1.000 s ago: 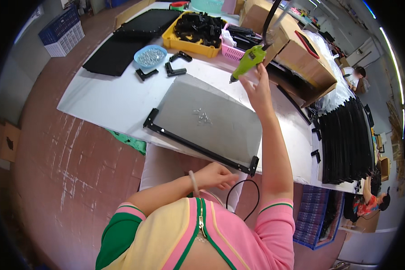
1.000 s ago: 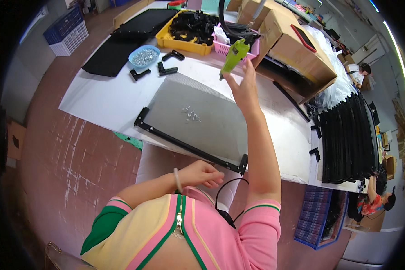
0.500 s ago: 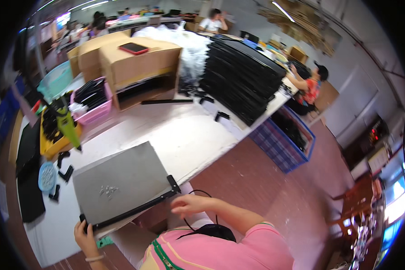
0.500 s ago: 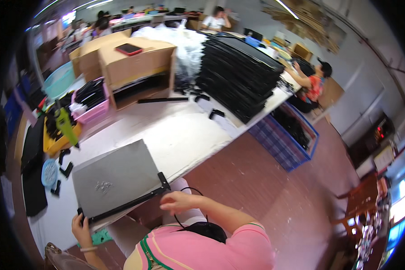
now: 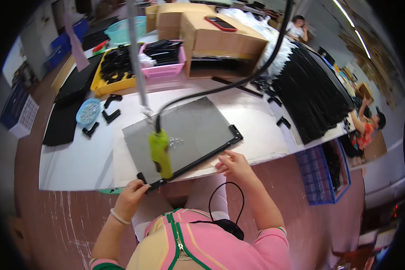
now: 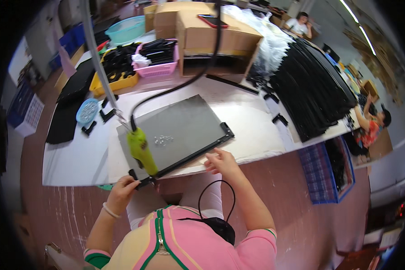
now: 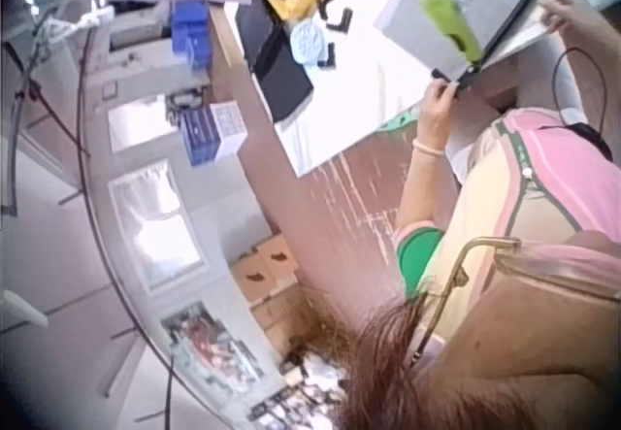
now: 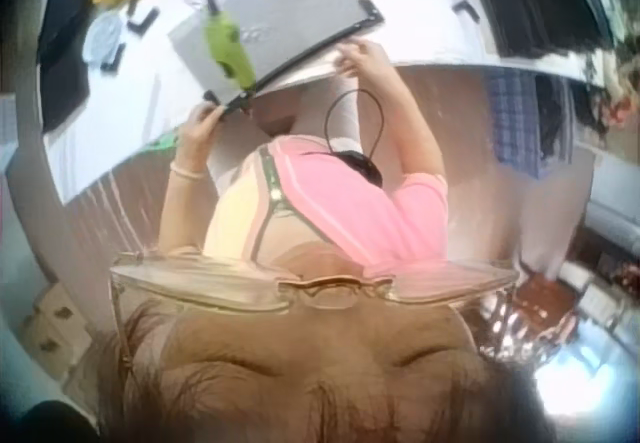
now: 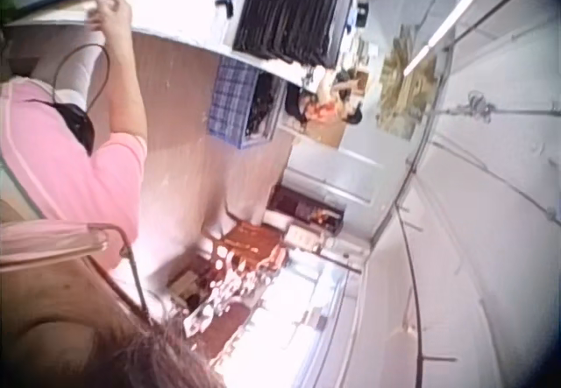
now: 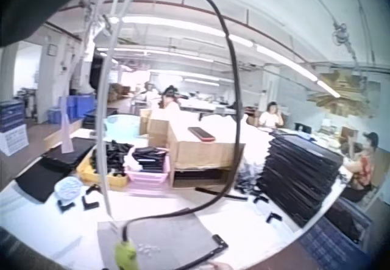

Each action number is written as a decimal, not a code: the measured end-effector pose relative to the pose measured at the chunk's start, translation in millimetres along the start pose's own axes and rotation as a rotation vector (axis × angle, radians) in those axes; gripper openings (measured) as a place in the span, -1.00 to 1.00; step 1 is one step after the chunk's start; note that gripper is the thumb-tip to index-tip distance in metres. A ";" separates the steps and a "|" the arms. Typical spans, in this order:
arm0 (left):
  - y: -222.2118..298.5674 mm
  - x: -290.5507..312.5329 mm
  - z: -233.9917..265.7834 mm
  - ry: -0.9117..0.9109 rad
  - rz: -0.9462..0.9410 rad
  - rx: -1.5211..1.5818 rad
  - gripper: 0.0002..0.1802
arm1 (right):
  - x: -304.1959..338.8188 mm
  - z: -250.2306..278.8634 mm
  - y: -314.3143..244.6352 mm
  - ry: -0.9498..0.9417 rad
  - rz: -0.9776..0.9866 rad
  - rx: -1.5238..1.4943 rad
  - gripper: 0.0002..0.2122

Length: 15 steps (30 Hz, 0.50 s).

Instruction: The person fits plastic frame components onto the edges of a mesh panel and fastens them by driving screws with an electric screwdriver.

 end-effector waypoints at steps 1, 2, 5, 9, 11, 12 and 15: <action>1.0 -1.5 -1.5 0.011 0.025 -0.015 -0.63 | -6.3 0.8 -3.1 -0.016 0.008 0.005 -0.28; 9.0 -3.4 -5.1 -0.008 -0.052 -0.023 -0.64 | -14.1 2.0 -6.4 -0.024 0.009 0.000 -0.28; 21.6 -7.9 -16.9 -0.078 -0.128 -0.056 -0.68 | -40.0 5.5 -16.9 -0.005 0.003 0.037 -0.30; 50.3 -22.2 -30.7 -0.029 -0.343 -0.098 -0.69 | -64.7 3.7 -36.2 -0.038 0.050 0.030 -0.36; 63.2 -32.2 -42.1 -0.013 -0.402 -0.024 -0.73 | -74.6 4.4 -46.6 -0.007 0.064 0.029 -0.38; 68.3 -37.4 -48.1 -0.002 -0.416 -0.007 -0.76 | -78.7 2.4 -51.5 -0.019 0.076 0.058 -0.39; 79.6 -55.1 -66.2 0.082 -0.469 -0.052 -0.74 | -88.8 -0.1 -59.6 -0.005 0.111 0.113 -0.46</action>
Point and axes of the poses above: each hand's wrist, its own x-axis away from the middle knuckle, its own z-axis out of the back of the hand, y = z × x, the point moved 7 cm from there along -x, towards the middle knuckle, and after that the axes turned 7 degrees about -z, right-handed, at the moved point
